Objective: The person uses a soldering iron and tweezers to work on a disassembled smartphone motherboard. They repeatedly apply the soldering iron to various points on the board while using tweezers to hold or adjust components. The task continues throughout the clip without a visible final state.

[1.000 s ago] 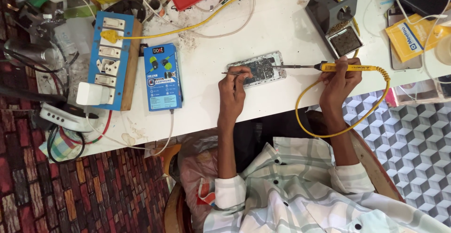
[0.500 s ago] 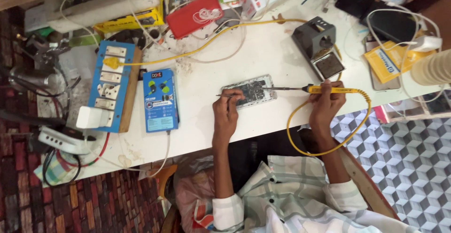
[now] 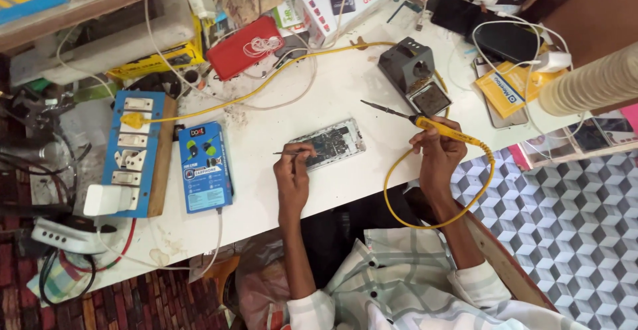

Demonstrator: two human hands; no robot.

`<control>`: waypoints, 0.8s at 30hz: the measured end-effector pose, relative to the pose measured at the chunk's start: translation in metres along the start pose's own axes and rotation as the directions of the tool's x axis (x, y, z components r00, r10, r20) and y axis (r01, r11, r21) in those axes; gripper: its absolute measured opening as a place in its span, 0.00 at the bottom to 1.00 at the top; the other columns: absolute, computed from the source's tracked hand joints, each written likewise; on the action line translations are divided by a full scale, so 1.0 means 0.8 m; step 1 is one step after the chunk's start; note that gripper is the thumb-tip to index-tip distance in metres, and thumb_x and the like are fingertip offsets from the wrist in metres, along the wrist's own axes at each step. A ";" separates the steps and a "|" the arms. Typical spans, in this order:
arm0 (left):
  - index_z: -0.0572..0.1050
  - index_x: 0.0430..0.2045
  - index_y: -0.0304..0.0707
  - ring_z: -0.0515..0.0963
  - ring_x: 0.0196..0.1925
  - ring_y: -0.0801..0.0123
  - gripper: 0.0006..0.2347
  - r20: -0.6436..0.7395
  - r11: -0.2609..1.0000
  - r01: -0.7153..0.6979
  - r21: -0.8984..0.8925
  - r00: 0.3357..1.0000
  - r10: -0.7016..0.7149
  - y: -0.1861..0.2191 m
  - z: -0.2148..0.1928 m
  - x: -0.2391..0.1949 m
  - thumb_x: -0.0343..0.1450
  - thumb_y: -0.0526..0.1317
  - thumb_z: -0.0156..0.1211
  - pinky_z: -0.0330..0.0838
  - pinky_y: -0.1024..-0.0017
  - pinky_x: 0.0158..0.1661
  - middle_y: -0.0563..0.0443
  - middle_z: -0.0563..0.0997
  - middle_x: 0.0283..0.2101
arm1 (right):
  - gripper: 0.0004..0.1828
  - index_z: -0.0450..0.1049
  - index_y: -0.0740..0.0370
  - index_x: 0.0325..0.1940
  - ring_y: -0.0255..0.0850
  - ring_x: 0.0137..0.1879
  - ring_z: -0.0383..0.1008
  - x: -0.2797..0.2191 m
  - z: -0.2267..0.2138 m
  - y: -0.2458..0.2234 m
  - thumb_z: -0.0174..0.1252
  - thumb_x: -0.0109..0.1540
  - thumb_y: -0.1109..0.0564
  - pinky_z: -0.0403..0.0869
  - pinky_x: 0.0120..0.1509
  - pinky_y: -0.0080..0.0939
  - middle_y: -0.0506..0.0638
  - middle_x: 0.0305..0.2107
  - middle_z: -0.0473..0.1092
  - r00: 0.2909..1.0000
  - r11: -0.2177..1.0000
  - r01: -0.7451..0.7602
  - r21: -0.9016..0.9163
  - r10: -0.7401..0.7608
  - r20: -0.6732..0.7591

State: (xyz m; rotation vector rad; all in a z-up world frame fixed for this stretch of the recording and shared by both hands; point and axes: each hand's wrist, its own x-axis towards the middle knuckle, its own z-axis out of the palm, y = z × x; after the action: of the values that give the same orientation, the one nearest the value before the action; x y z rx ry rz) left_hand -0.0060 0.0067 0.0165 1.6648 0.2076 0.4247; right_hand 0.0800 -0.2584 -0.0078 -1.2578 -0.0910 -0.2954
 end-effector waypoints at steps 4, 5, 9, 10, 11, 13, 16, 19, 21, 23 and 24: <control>0.74 0.42 0.32 0.59 0.20 0.85 0.07 0.008 0.999 0.002 -0.037 1.000 -0.001 0.000 0.000 0.000 0.78 0.29 0.45 0.56 0.81 0.22 0.53 0.82 0.36 | 0.16 0.67 0.65 0.56 0.36 0.28 0.69 -0.004 0.004 -0.020 0.56 0.74 0.50 0.65 0.30 0.34 0.50 0.28 0.69 0.998 1.000 -0.030 0.001 0.030 -0.054; 0.74 0.41 0.32 0.59 0.19 0.85 0.07 0.007 0.999 0.014 -0.029 1.000 -0.013 0.000 0.001 -0.001 0.78 0.29 0.46 0.56 0.81 0.21 0.53 0.82 0.36 | 0.15 0.68 0.63 0.54 0.35 0.25 0.67 -0.005 0.008 -0.024 0.54 0.73 0.48 0.63 0.27 0.32 0.49 0.25 0.68 0.991 0.997 -0.073 0.035 0.077 -0.112; 0.73 0.40 0.31 0.60 0.20 0.84 0.06 0.000 1.000 -0.024 0.015 1.000 0.024 0.001 0.004 0.000 0.78 0.29 0.46 0.56 0.80 0.21 0.52 0.82 0.36 | 0.18 0.69 0.60 0.48 0.31 0.20 0.61 0.000 0.015 -0.041 0.50 0.72 0.42 0.61 0.23 0.29 0.46 0.21 0.65 0.953 0.950 -0.207 0.235 0.250 -0.172; 0.74 0.40 0.31 0.61 0.21 0.84 0.06 0.000 0.998 -0.050 0.028 0.999 0.050 0.000 0.005 0.000 0.78 0.30 0.46 0.57 0.80 0.23 0.52 0.82 0.36 | 0.18 0.69 0.61 0.48 0.31 0.20 0.61 -0.001 0.016 -0.042 0.51 0.72 0.42 0.62 0.25 0.30 0.46 0.21 0.65 0.962 0.955 -0.188 0.228 0.226 -0.154; 0.74 0.40 0.31 0.61 0.22 0.84 0.06 0.000 0.998 -0.059 0.032 0.998 0.059 -0.001 0.006 0.001 0.79 0.31 0.47 0.57 0.80 0.23 0.52 0.82 0.36 | 0.18 0.69 0.61 0.48 0.32 0.21 0.62 -0.001 0.017 -0.042 0.52 0.72 0.42 0.64 0.26 0.30 0.46 0.21 0.65 0.970 0.960 -0.171 0.220 0.203 -0.132; 0.74 0.41 0.31 0.62 0.22 0.84 0.05 0.000 0.996 -0.078 0.042 0.997 0.078 -0.004 0.008 0.004 0.80 0.33 0.49 0.58 0.80 0.24 0.53 0.82 0.35 | 0.18 0.68 0.61 0.48 0.32 0.22 0.63 -0.003 0.018 -0.040 0.53 0.72 0.43 0.65 0.27 0.31 0.46 0.22 0.65 0.982 0.973 -0.141 0.183 0.161 -0.098; 0.72 0.41 0.32 0.61 0.22 0.85 0.07 0.040 0.995 -0.094 -0.041 0.995 0.096 -0.006 0.006 0.002 0.82 0.37 0.47 0.57 0.80 0.24 0.55 0.80 0.36 | 0.16 0.67 0.62 0.47 0.31 0.24 0.62 -0.008 0.020 -0.036 0.56 0.73 0.46 0.64 0.28 0.31 0.46 0.24 0.65 0.992 0.992 -0.093 0.085 0.099 -0.080; 0.72 0.40 0.32 0.59 0.20 0.85 0.08 0.020 0.999 -0.027 -0.030 0.999 0.027 -0.006 0.007 0.004 0.81 0.38 0.47 0.56 0.80 0.22 0.55 0.80 0.35 | 0.15 0.68 0.63 0.47 0.31 0.23 0.60 -0.009 0.030 -0.039 0.59 0.73 0.49 0.62 0.27 0.31 0.46 0.24 0.64 0.995 0.999 -0.053 -0.005 0.053 -0.087; 0.72 0.41 0.33 0.59 0.21 0.86 0.08 0.024 0.998 -0.045 -0.051 0.999 0.046 -0.005 0.004 0.002 0.81 0.38 0.47 0.56 0.80 0.23 0.55 0.79 0.35 | 0.15 0.69 0.63 0.47 0.31 0.22 0.62 -0.011 0.036 -0.044 0.57 0.72 0.48 0.62 0.25 0.30 0.46 0.22 0.65 0.993 0.997 -0.063 -0.038 0.059 -0.102; 0.73 0.41 0.33 0.59 0.21 0.86 0.07 0.024 0.997 -0.043 -0.059 0.999 0.044 -0.006 0.001 0.001 0.81 0.37 0.47 0.55 0.81 0.23 0.55 0.79 0.35 | 0.17 0.70 0.63 0.46 0.31 0.20 0.65 -0.013 0.039 -0.050 0.53 0.72 0.45 0.60 0.22 0.29 0.45 0.20 0.65 0.989 0.992 -0.114 0.044 0.118 -0.094; 0.73 0.40 0.33 0.59 0.21 0.86 0.07 0.023 0.998 -0.033 -0.056 0.999 0.034 -0.006 -0.001 0.001 0.81 0.37 0.47 0.55 0.81 0.23 0.55 0.79 0.35 | 0.18 0.70 0.63 0.45 0.32 0.19 0.67 -0.014 0.040 -0.052 0.52 0.72 0.43 0.59 0.20 0.28 0.45 0.19 0.66 0.985 0.986 -0.141 0.085 0.148 -0.087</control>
State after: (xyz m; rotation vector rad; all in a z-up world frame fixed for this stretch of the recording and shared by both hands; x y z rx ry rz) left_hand -0.0051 0.0082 0.0120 1.6201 0.1491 0.4320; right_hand 0.0614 -0.2376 0.0378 -1.1644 0.0679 -0.2217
